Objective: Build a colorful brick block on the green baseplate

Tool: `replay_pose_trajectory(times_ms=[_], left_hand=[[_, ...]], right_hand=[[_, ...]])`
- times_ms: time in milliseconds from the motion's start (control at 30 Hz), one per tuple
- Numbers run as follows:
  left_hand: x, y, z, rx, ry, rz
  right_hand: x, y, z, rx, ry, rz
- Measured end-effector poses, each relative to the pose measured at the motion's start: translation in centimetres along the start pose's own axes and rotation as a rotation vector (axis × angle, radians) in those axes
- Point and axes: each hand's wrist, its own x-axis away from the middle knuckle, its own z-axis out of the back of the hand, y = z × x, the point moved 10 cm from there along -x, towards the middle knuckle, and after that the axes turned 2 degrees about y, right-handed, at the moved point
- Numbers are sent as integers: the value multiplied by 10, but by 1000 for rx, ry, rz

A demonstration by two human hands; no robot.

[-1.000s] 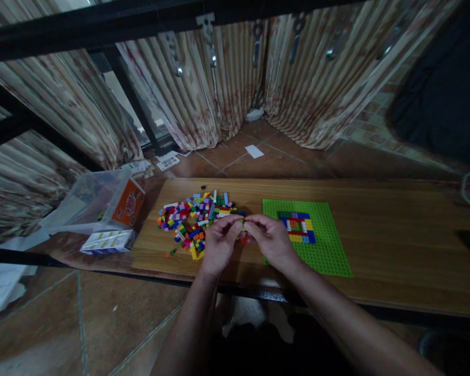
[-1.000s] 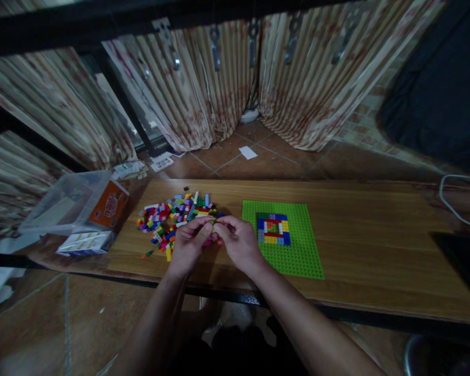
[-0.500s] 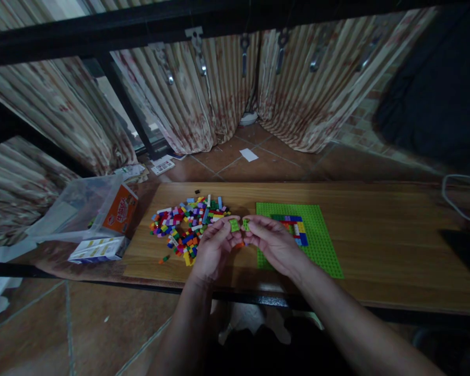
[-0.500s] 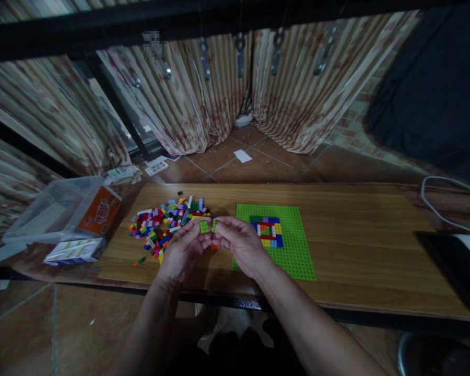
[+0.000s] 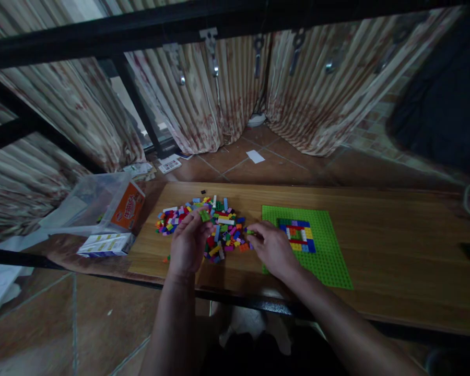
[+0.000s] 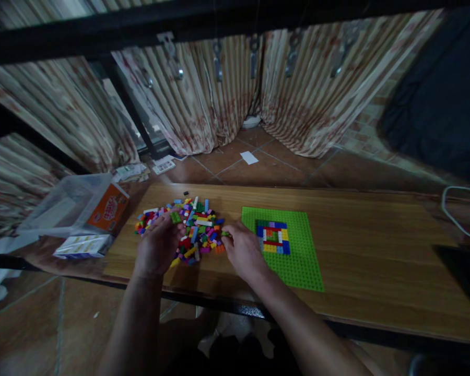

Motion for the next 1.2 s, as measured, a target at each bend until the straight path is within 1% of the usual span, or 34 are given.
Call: replay_pose_trajectory(times_ms=[67,133,233,367,433,500,633,700,800,1000,1100,1200], left_hand=[[-2,13,12,-57,44,-32],[-3,17,19,-126,53,-13],[-2,13,22,-281,25,32],[-4,3,29,-531,3,42],[-7,5,34,-644,6,-4],[-9,13,39,-767,21,-78],[-8,30,45,-989,94,-171],[-6,33,43,-1049,113,-194],[-3,32,37,-1146,120,-222],[-2,20,20,-1523,80,-333],[-2,16,13,-1596,61,-359],[-2,17,8,-1605,48,-354]], right_hand=[[0,0,-3,79,-21,16],[-1,-1,-7,144,-41,37],[-2,0,-17,197,-73,45],[-5,2,-25,217,-97,30],[-6,2,-25,210,-88,31],[-6,2,-25,195,-79,37],[-5,2,-25,163,-79,57],[-5,3,-25,151,-82,50],[-5,5,-24,124,-92,22],[-3,8,-22,96,-94,14],[-2,10,-18,79,-84,18],[-9,6,-14,50,-58,18]])
